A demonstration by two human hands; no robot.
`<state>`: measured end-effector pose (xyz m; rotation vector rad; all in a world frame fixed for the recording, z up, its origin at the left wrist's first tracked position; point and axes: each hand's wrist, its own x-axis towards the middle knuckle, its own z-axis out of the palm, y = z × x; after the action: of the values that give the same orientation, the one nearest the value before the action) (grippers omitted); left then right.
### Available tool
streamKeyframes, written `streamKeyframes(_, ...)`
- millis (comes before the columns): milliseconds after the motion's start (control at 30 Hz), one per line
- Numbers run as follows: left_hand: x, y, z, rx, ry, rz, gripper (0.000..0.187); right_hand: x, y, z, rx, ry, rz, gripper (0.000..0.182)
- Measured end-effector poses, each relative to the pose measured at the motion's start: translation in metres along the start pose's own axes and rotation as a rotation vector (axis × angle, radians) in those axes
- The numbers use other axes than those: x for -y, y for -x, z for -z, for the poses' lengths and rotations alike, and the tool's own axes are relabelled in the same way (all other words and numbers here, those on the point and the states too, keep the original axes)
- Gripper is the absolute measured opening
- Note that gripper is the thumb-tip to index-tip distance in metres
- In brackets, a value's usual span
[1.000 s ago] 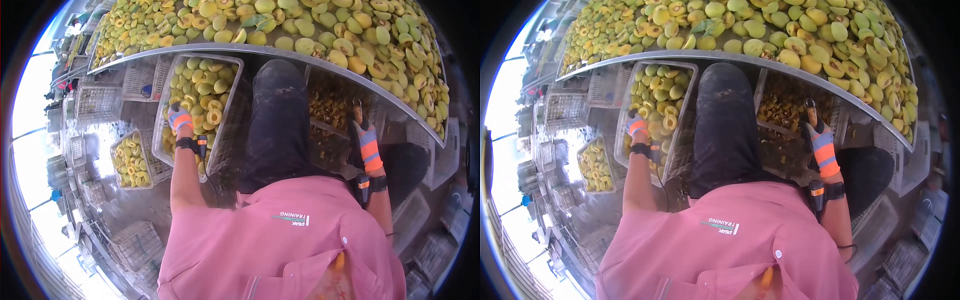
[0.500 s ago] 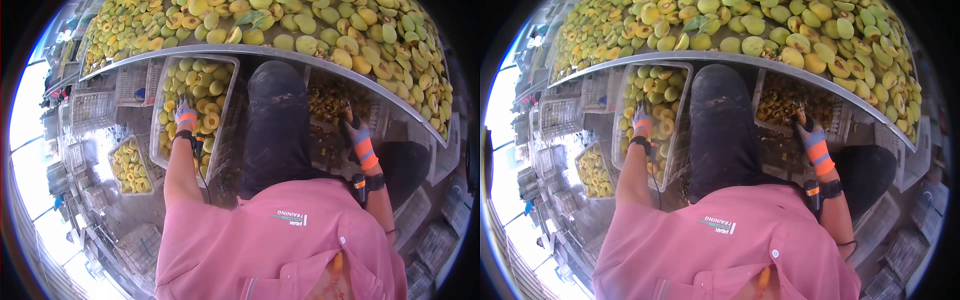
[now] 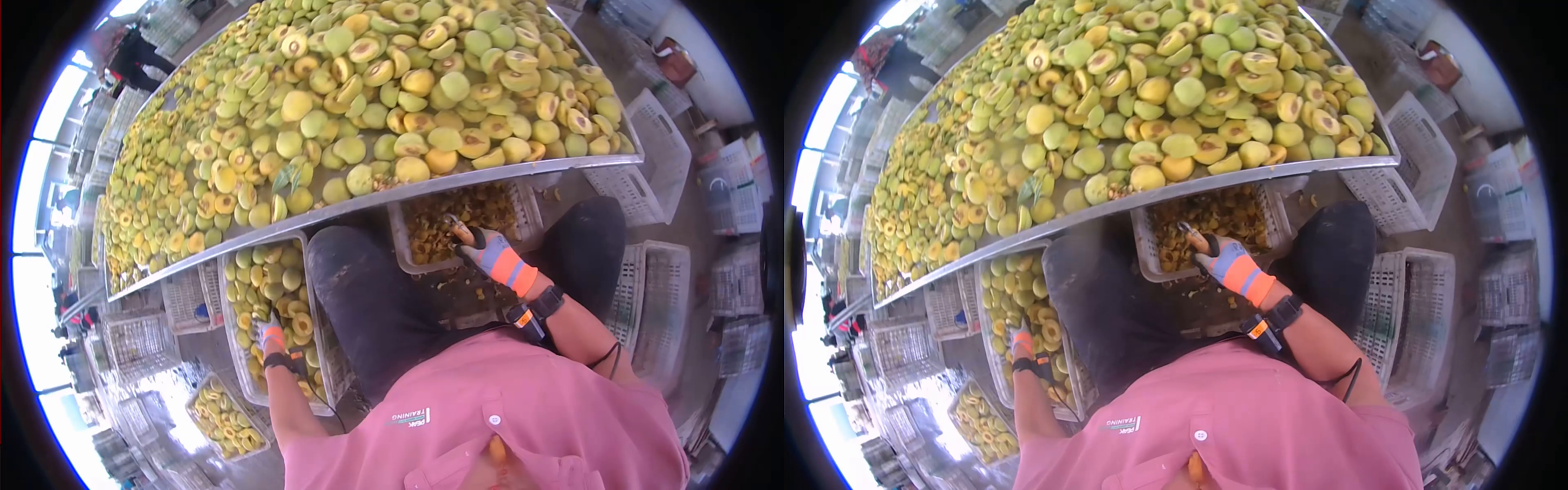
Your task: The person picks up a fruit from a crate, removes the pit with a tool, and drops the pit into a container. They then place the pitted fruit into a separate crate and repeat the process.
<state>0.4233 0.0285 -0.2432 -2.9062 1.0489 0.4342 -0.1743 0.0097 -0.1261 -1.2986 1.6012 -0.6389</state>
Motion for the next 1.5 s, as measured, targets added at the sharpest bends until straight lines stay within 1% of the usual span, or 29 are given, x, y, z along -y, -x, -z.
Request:
streamKeyframes(33,-0.006,0.0,0.012,-0.04,-0.12,-0.016,0.084,0.002,0.004,0.005,-0.005,-0.083,0.034,0.031)
streamKeyframes(100,-0.054,0.045,0.076,-0.308,-0.269,-0.026,0.077,0.03,0.017,0.027,-0.01,-0.245,0.111,0.027)
streamKeyframes(167,-0.098,0.066,0.13,-0.479,-0.041,-0.354,0.06,0.064,0.025,0.053,0.045,-0.47,-0.006,0.026)
streamKeyframes(200,-0.125,0.074,0.152,-0.475,0.154,-0.492,0.051,0.079,0.026,0.065,0.079,-0.586,-0.064,0.026)
streamKeyframes(233,-0.158,0.082,0.171,-0.467,0.348,-0.632,0.043,0.085,0.025,0.079,0.161,-0.526,-0.006,0.031)
streamKeyframes(267,-0.195,0.095,0.189,-0.416,0.432,-0.716,0.04,0.096,0.023,0.09,0.181,-0.552,-0.033,0.035)
streamKeyframes(300,-0.233,0.112,0.202,-0.36,0.515,-0.799,0.038,0.11,0.024,0.102,0.169,-0.489,-0.046,0.035)
streamKeyframes(333,-0.271,0.133,0.213,-0.339,0.495,-0.881,0.037,0.119,0.024,0.111,0.156,-0.424,-0.06,0.036)
streamKeyframes(367,-0.306,0.149,0.216,-0.314,0.475,-0.964,0.037,0.118,0.021,0.117,0.147,-0.399,-0.056,0.036)
streamKeyframes(433,-0.372,0.155,0.208,-0.234,0.485,-1.162,0.038,0.113,0.015,0.131,0.121,-0.351,-0.05,0.037)
streamKeyframes(467,-0.405,0.148,0.195,-0.171,0.584,-1.194,0.039,0.103,0.009,0.134,0.093,-0.375,-0.027,0.037)
streamKeyframes(500,-0.432,0.169,0.2,-0.148,0.506,-1.171,0.045,0.085,0.001,0.132,0.062,-0.4,-0.007,0.036)
streamKeyframes(600,-0.505,0.171,0.171,-0.281,0.342,-1.249,0.054,0.062,-0.008,0.129,-0.046,-0.492,-0.008,0.036)
streamKeyframes(633,-0.524,0.161,0.154,-0.282,0.224,-1.214,0.056,0.073,0.001,0.137,-0.014,-0.545,-0.027,0.023)
streamKeyframes(667,-0.54,0.173,0.142,-0.33,0.139,-1.221,0.055,0.076,0.005,0.138,-0.018,-0.62,0.042,0.02)
streamKeyframes(733,-0.524,0.179,0.131,-0.45,-0.033,-1.168,0.054,0.078,0.008,0.139,0.014,-0.605,0.009,0.018)
streamKeyframes(767,-0.516,0.17,0.132,-0.408,-0.102,-1.241,0.053,0.074,0.007,0.138,0.019,-0.594,0.027,0.019)
streamKeyframes(833,-0.486,0.161,0.125,-0.453,-0.349,-1.3,0.053,0.066,0.005,0.132,0.056,-0.57,0.074,0.022)
streamKeyframes(867,-0.473,0.158,0.124,-0.476,-0.475,-1.328,0.053,0.065,0.005,0.13,0.034,-0.517,0.129,0.024)
streamKeyframes(900,-0.459,0.155,0.124,-0.443,-0.462,-1.337,0.052,0.064,0.005,0.129,0.009,-0.463,0.184,0.026)
streamKeyframes(1067,-0.431,0.161,0.153,-0.324,-0.313,-1.345,0.05,0.053,0.005,0.128,-0.086,-0.353,0.447,0.031)
streamKeyframes(1100,-0.433,0.163,0.156,-0.32,-0.299,-1.292,0.054,0.062,0.01,0.133,-0.052,-0.353,0.379,0.032)
streamKeyframes(1200,-0.429,0.165,0.159,-0.259,-0.192,-1.275,0.057,0.079,0.019,0.142,-0.025,-0.373,0.123,0.028)
streamKeyframes(1267,-0.423,0.154,0.151,-0.293,-0.095,-1.185,0.059,0.078,0.017,0.139,-0.02,-0.454,0.166,0.024)
streamKeyframes(1333,-0.415,0.161,0.16,-0.194,0.134,-1.113,0.061,0.079,0.014,0.134,0.014,-0.54,0.154,0.02)
streamKeyframes(1367,-0.408,0.163,0.162,-0.191,0.224,-1.101,0.063,0.08,0.014,0.132,0.029,-0.587,0.116,0.018)
streamKeyframes(1400,-0.406,0.165,0.165,-0.183,0.313,-1.098,0.064,0.077,0.015,0.132,0.036,-0.636,0.072,0.017)
streamKeyframes(1433,-0.402,0.169,0.167,-0.171,0.399,-1.095,0.065,0.064,0.007,0.125,0.045,-0.691,0.124,0.016)
streamKeyframes(1500,-0.391,0.211,0.188,-0.192,0.49,-1.221,0.067,0.063,-0.002,0.12,0.043,-0.752,0.071,0.018)
